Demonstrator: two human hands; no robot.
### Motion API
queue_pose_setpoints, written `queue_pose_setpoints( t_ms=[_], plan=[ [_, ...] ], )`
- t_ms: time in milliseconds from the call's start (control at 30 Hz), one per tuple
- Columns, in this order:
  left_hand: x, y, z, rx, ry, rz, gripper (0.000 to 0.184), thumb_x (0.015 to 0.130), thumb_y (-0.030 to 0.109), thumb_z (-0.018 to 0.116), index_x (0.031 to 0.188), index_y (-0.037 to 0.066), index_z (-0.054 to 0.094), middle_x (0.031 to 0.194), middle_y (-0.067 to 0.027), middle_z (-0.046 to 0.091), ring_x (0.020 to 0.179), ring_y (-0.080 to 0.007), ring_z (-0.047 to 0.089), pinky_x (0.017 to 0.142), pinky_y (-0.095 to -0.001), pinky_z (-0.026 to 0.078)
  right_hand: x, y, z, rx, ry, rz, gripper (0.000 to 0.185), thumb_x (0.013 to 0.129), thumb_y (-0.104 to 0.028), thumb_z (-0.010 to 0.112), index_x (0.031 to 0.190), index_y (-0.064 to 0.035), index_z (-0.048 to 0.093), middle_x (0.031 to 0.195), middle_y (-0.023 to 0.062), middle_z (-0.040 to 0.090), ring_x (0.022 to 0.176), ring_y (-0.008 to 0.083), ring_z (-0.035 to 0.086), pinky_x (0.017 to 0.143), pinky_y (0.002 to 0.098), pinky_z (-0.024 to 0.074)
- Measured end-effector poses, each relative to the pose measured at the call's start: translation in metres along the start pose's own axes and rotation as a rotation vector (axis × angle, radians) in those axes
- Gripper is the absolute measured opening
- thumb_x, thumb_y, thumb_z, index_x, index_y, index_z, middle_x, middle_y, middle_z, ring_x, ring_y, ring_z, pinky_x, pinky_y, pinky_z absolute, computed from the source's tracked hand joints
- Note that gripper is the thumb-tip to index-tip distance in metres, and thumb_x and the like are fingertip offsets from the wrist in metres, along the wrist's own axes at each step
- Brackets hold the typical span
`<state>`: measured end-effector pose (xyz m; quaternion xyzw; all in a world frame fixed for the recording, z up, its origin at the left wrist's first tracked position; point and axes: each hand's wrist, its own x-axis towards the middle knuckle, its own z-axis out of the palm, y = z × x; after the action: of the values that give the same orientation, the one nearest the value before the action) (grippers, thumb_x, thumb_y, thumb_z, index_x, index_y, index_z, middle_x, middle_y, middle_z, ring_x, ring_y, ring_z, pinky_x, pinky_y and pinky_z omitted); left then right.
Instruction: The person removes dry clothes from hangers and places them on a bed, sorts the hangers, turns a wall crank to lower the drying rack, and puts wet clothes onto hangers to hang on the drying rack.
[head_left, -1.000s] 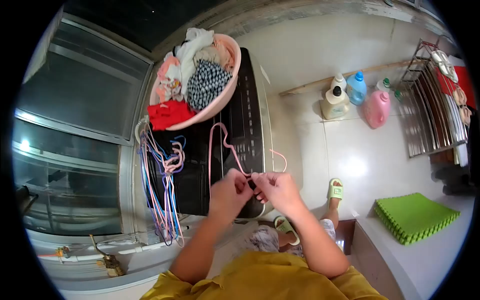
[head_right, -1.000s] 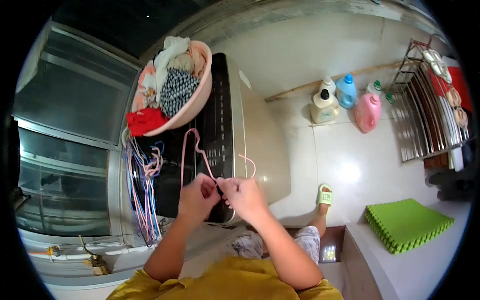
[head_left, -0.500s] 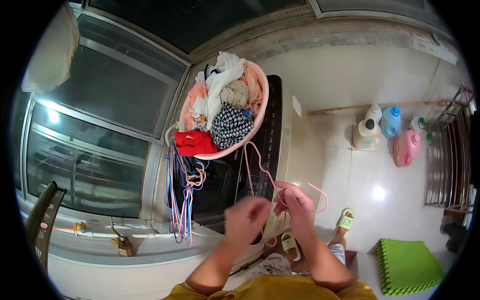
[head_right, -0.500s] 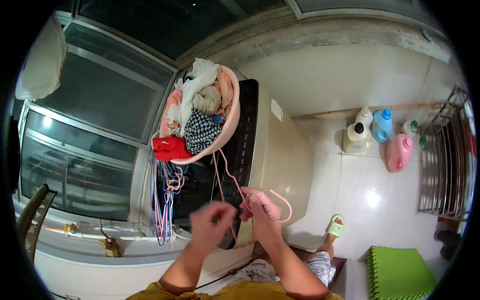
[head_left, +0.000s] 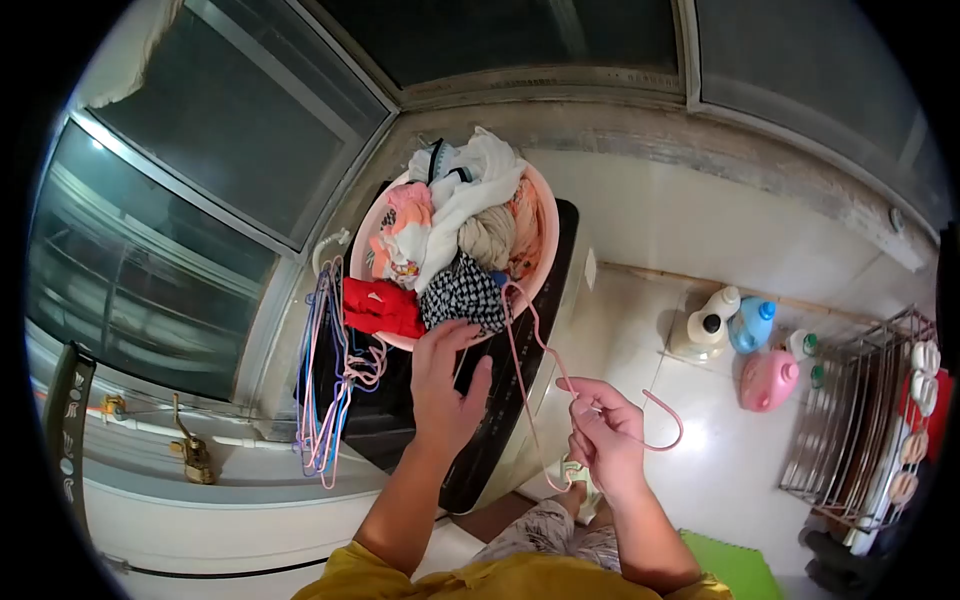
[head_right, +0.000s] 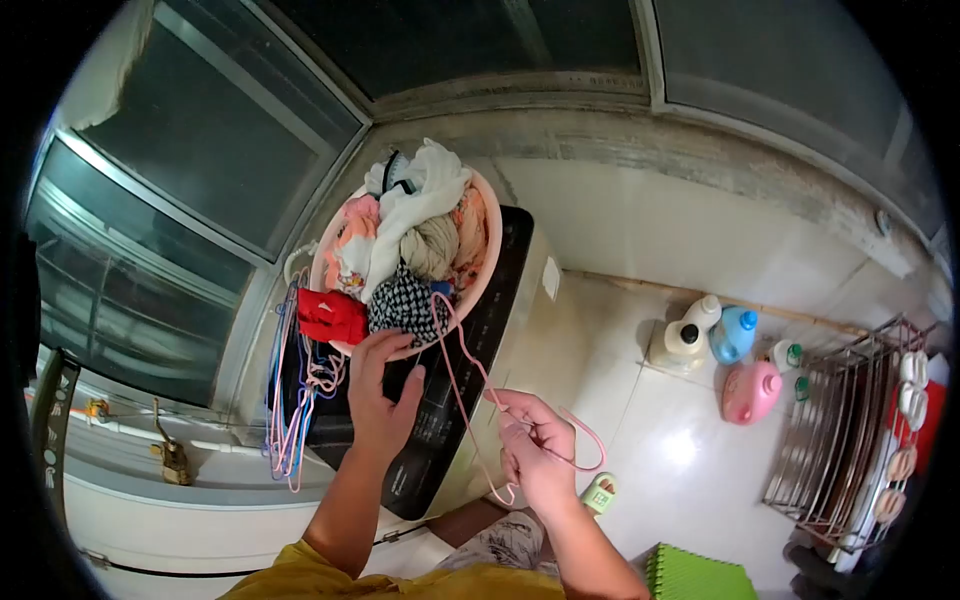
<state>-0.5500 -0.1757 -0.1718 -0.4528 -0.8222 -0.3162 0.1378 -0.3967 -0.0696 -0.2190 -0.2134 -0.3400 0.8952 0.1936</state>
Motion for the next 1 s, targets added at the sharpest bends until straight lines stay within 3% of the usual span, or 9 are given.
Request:
queue_pose_setpoints(
  t_ms=[67,200,300,467,567,633,800,900,1000],
  plan=[
    [0.005,-0.007,0.0,-0.106,0.059,-0.057,0.022,0.076,-0.003,0.06,0.097,0.0,0.057,0.094,-0.0129,0.058,0.084,-0.0226,0.058,0.075,-0.0288,0.045,0.013,-0.013,0.009,-0.05,-0.012,-0.007,0.022,0.091,-0.002,0.046,0.11,-0.0011,0.056,0.07,-0.0023,0.048,0.039,0.0016,0.035,0.036,0.018,0.0274],
    [0.021,-0.013,-0.005,-0.156,0.123,-0.068,0.016,0.077,-0.005,0.057,0.092,0.0,0.059,0.088,-0.0116,0.059,0.075,-0.0185,0.058,0.066,-0.0261,0.046,0.035,-0.045,0.03,-0.151,-0.007,-0.025,0.024,0.088,-0.001,0.046,0.11,0.0034,0.055,0.066,-0.0024,0.044,0.04,0.003,0.027,0.035,0.0181,0.0236],
    [0.038,-0.017,-0.009,-0.073,0.193,-0.064,0.018,0.076,-0.008,0.054,0.092,0.001,0.058,0.087,-0.0116,0.059,0.076,-0.0206,0.058,0.068,-0.0265,0.045,0.06,-0.054,0.03,-0.119,-0.082,-0.068,0.026,0.085,0.001,0.048,0.11,0.0034,0.055,0.062,-0.0002,0.046,0.038,0.0041,0.029,0.034,0.0183,0.0249],
    [0.08,-0.014,-0.005,0.126,0.359,-0.18,0.028,0.071,-0.009,0.054,0.095,0.004,0.06,0.113,-0.0146,0.045,0.098,-0.0281,0.052,0.084,-0.0344,0.041,0.102,-0.105,0.01,-0.222,-0.155,-0.001,0.029,0.081,0.003,0.048,0.108,0.0034,0.056,0.052,0.0025,0.048,0.036,0.0049,0.034,0.034,0.0192,0.0244],
    [0.106,0.003,0.008,0.183,0.469,-0.237,0.029,0.07,-0.008,0.055,0.096,0.005,0.06,0.113,-0.0146,0.045,0.099,-0.0287,0.051,0.086,-0.0347,0.041,0.132,-0.139,0.003,-0.36,-0.27,0.031,0.028,0.081,0.001,0.048,0.107,0.0017,0.057,0.05,0.0002,0.047,0.037,0.0039,0.034,0.035,0.0194,0.0224],
    [0.113,0.011,0.024,0.191,0.402,-0.288,0.038,0.07,-0.002,0.061,0.106,0.008,0.059,0.117,-0.0167,0.044,0.11,-0.033,0.043,0.092,-0.0381,0.036,0.151,-0.162,0.007,-0.399,-0.329,-0.007,0.028,0.081,0.001,0.048,0.107,0.0008,0.057,0.05,-0.0018,0.044,0.038,0.0026,0.032,0.036,0.0186,0.0215],
    [0.123,0.002,0.036,0.414,0.197,-0.395,0.046,0.073,0.015,0.067,0.116,0.007,0.053,0.125,-0.0135,0.044,0.114,-0.0336,0.04,0.096,-0.043,0.029,0.181,-0.18,0.027,-0.506,-0.421,-0.03,0.029,0.08,0.003,0.048,0.108,0.0001,0.057,0.051,-0.0053,0.042,0.04,0.0005,0.03,0.037,0.0177,0.0209],
    [0.128,-0.007,0.031,0.373,0.138,-0.352,0.045,0.073,0.018,0.067,0.115,0.008,0.053,0.124,-0.0109,0.046,0.115,-0.032,0.039,0.095,-0.0442,0.028,0.189,-0.168,0.042,-0.525,-0.403,0.023,0.03,0.08,0.004,0.05,0.108,-0.0005,0.057,0.051,-0.0064,0.041,0.041,-0.0001,0.03,0.038,0.0176,0.0203],
    [0.137,-0.012,0.027,0.371,0.137,-0.356,0.036,0.073,0.017,0.067,0.106,0.007,0.055,0.11,-0.0095,0.053,0.108,-0.0308,0.043,0.09,-0.0437,0.032,0.195,-0.161,0.053,-0.585,-0.424,-0.073,0.03,0.08,0.003,0.051,0.109,-0.0014,0.057,0.051,-0.0068,0.041,0.043,-0.0004,0.031,0.039,0.0177,0.0198]
  ],
)
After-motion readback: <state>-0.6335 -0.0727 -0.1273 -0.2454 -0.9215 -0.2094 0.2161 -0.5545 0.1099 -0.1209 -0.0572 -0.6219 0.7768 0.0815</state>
